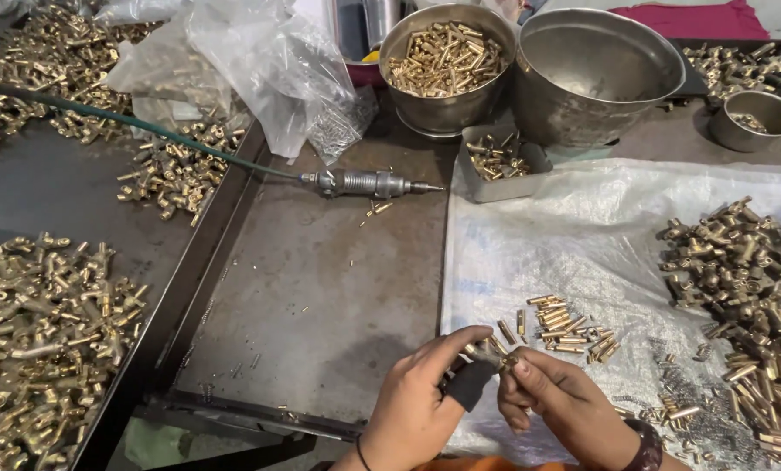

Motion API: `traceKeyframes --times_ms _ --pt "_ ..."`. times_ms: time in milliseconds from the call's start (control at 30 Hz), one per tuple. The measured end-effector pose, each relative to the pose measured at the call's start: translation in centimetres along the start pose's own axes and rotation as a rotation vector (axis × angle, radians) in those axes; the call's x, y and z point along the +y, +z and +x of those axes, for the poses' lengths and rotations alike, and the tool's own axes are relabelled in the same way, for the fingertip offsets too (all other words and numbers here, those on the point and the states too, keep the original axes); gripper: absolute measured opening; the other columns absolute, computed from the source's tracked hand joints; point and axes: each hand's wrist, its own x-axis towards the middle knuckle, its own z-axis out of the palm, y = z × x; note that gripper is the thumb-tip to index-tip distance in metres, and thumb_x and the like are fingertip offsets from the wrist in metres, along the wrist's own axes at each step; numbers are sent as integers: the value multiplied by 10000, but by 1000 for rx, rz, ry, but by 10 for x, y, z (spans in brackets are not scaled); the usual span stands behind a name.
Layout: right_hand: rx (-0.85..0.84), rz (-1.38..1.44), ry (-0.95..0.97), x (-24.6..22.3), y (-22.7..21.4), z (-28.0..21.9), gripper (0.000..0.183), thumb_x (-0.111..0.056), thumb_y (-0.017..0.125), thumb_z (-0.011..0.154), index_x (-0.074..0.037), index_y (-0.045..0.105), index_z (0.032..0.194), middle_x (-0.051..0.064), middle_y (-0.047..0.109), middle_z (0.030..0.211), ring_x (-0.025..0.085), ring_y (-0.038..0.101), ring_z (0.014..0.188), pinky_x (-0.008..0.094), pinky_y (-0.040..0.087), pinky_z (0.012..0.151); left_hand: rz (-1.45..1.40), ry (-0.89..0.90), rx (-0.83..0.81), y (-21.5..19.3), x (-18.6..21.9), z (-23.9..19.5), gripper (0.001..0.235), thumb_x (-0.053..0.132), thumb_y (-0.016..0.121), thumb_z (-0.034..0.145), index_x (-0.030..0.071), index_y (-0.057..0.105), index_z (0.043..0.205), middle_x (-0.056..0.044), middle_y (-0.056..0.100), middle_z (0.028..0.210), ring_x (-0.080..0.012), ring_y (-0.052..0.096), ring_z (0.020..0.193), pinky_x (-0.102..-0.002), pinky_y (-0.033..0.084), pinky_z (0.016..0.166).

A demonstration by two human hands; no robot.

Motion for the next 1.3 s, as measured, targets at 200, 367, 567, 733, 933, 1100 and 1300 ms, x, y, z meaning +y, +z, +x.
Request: traceKeyframes --times_ms 200,367,567,733,933,1100,1300 --pt "170 -299 -64 4 -2 4 391 -290 499 1025 37 617 846 69 561 723 179 563 681 333 511 653 -100 -298 6 9 -13 0 304 81 666 882 87 676 1186 -92 772 941 -155 759 869 -294 584 770" --pt "90 -244 -20 -6 0 4 401 -293 476 1028 38 621 853 69 565 716 177 568 686 325 513 662 -128 -324 -11 2 -11 0 221 83 688 904 52 686 1123 -92 770 899 -116 727 823 -285 583 741" --pt "32 39 89 -10 3 8 442 -314 492 1044 28 562 773 50 436 637 210 505 582 356 468 565 -303 -304 -15 -6 -5 0 346 50 619 919 74 672 1261 -66 762 980 -88 691 889 -272 571 739" --pt "-120 237 204 -15 6 4 367 -285 522 1010 15 572 804 39 397 610 223 495 541 360 453 528 -149 -142 -69 -12 -2 0 361 70 654 937 79 663 1299 -113 771 990 -159 762 901 -314 590 759" --pt "-28 72 102 -11 9 4 337 -251 526 1021 33 594 852 45 457 681 215 541 623 369 507 619 -45 -106 -76 -7 -5 0 315 98 661 951 50 667 1262 -116 763 910 -175 767 843 -314 586 720" --pt "111 -851 -338 -17 15 1 218 -205 603 970 1 666 935 83 628 783 207 623 694 323 531 649 -520 -567 -12 15 -46 -13 190 101 632 963 6 696 1114 -99 729 755 -118 660 607 -265 516 540" --pt "171 -1071 -549 -28 35 -1 170 -188 616 958 -23 658 948 94 610 801 225 637 682 320 519 626 -789 -623 62 14 -38 -13 198 63 597 977 -4 717 1119 -66 727 780 -100 626 598 -233 438 501"
